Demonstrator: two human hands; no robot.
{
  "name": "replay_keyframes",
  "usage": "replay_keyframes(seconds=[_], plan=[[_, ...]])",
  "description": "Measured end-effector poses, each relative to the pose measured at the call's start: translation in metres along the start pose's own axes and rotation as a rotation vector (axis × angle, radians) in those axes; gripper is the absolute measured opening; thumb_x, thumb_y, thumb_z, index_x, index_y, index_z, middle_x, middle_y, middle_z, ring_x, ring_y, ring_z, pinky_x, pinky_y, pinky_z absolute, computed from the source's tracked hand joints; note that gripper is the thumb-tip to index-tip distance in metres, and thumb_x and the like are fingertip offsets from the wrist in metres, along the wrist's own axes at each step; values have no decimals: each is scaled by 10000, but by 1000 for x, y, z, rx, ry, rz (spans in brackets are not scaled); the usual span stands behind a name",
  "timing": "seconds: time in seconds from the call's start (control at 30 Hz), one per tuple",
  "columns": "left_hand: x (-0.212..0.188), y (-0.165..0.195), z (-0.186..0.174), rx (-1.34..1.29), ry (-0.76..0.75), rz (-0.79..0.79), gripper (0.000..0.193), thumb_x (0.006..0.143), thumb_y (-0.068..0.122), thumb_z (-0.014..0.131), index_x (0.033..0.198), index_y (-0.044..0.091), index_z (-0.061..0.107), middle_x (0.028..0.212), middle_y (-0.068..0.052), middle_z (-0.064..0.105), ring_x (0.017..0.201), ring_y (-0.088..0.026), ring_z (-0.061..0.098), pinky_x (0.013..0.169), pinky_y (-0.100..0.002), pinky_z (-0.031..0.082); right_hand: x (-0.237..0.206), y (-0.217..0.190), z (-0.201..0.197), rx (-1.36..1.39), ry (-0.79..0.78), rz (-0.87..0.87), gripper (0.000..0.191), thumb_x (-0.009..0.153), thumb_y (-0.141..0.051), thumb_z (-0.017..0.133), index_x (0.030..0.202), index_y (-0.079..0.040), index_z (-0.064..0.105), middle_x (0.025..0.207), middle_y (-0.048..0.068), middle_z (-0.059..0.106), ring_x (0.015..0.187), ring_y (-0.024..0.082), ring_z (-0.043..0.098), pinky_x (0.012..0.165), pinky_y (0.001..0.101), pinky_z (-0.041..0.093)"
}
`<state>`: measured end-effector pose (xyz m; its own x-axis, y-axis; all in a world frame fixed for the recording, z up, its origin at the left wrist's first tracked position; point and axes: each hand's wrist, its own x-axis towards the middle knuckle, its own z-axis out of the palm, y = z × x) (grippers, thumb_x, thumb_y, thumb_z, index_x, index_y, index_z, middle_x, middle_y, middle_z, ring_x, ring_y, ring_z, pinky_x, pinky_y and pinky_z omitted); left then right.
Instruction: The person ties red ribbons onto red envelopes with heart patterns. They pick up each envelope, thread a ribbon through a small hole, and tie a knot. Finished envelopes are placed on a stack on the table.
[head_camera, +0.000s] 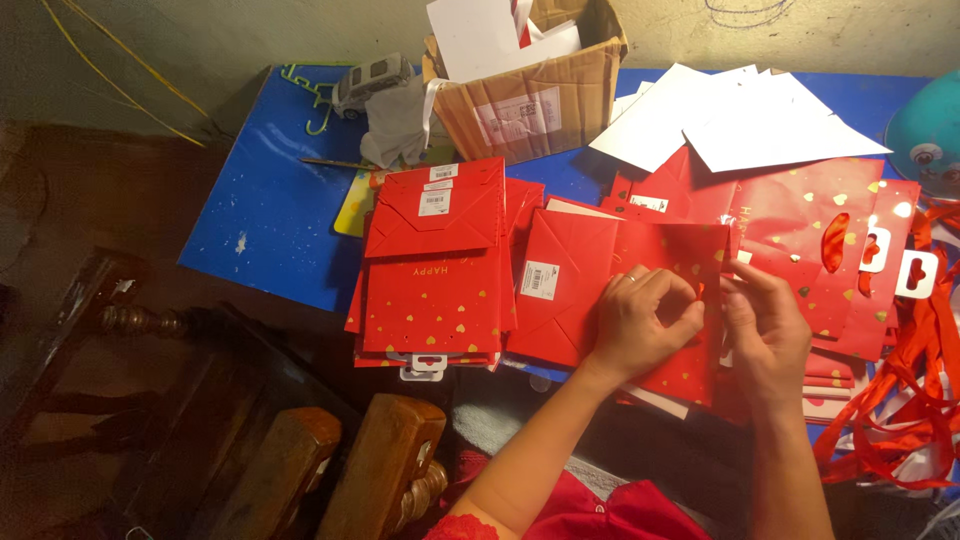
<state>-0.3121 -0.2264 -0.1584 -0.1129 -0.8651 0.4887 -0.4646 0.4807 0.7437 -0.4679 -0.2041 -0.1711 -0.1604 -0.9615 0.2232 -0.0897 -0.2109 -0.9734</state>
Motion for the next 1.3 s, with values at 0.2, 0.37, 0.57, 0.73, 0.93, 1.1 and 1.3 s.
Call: replay_keyframes(seconds=[0.2,0.37,0.57,0.73,0.93,1.1,1.3], plan=[[-3,-3,0,-66,-20,-26,161,877,279,732,887,159,626,848,11,661,835,-207,640,828,-381,470,-2,5,-9,2,-52,16,344,1060,-33,582,1398,-2,529,1274,116,664,1222,151,635,1041,288,501],[-5,-6,0,-109,-28,-20,157,879,258,714,891,147,603,841,-9,645,829,-218,640,842,-387,476,-2,18,-6,111,-20,-11,360,1025,-2,635,1344,-23,471,1198,83,655,1128,125,656,961,271,533],[-8,-7,-1,-144,-42,-32,127,872,201,660,884,119,565,820,-20,628,801,-234,630,832,-397,488,-7,18,-9,-16,-1,-8,240,1048,-50,660,1278,-13,598,1126,34,681,1040,84,649,917,235,513],[-10,-8,-3,-230,-34,-47,122,841,158,618,858,82,525,759,-65,553,741,-248,576,754,-364,468,-9,9,-6,-238,-4,-29,174,1005,-68,692,1175,-45,719,983,22,625,914,91,630,825,246,496],[-13,-5,-5,-231,-37,-7,120,839,162,617,851,80,531,784,-72,544,745,-251,578,757,-378,482,-9,15,-6,-343,-14,-73,139,993,-75,710,1125,-39,730,892,59,586,836,113,578,774,269,463],[-14,0,-6,-171,-8,-1,145,866,192,691,859,103,578,819,-50,594,803,-248,609,761,-382,513,-14,33,-11,-279,-9,-142,95,1050,-83,649,1112,-10,652,954,42,612,880,74,577,800,238,459],[-14,2,-11,-182,18,19,130,881,157,721,863,112,600,830,-33,624,772,-221,625,744,-355,533,-17,39,-10,-67,4,1,121,1129,-143,617,1145,-24,609,888,-31,622,841,11,527,733,206,443]])
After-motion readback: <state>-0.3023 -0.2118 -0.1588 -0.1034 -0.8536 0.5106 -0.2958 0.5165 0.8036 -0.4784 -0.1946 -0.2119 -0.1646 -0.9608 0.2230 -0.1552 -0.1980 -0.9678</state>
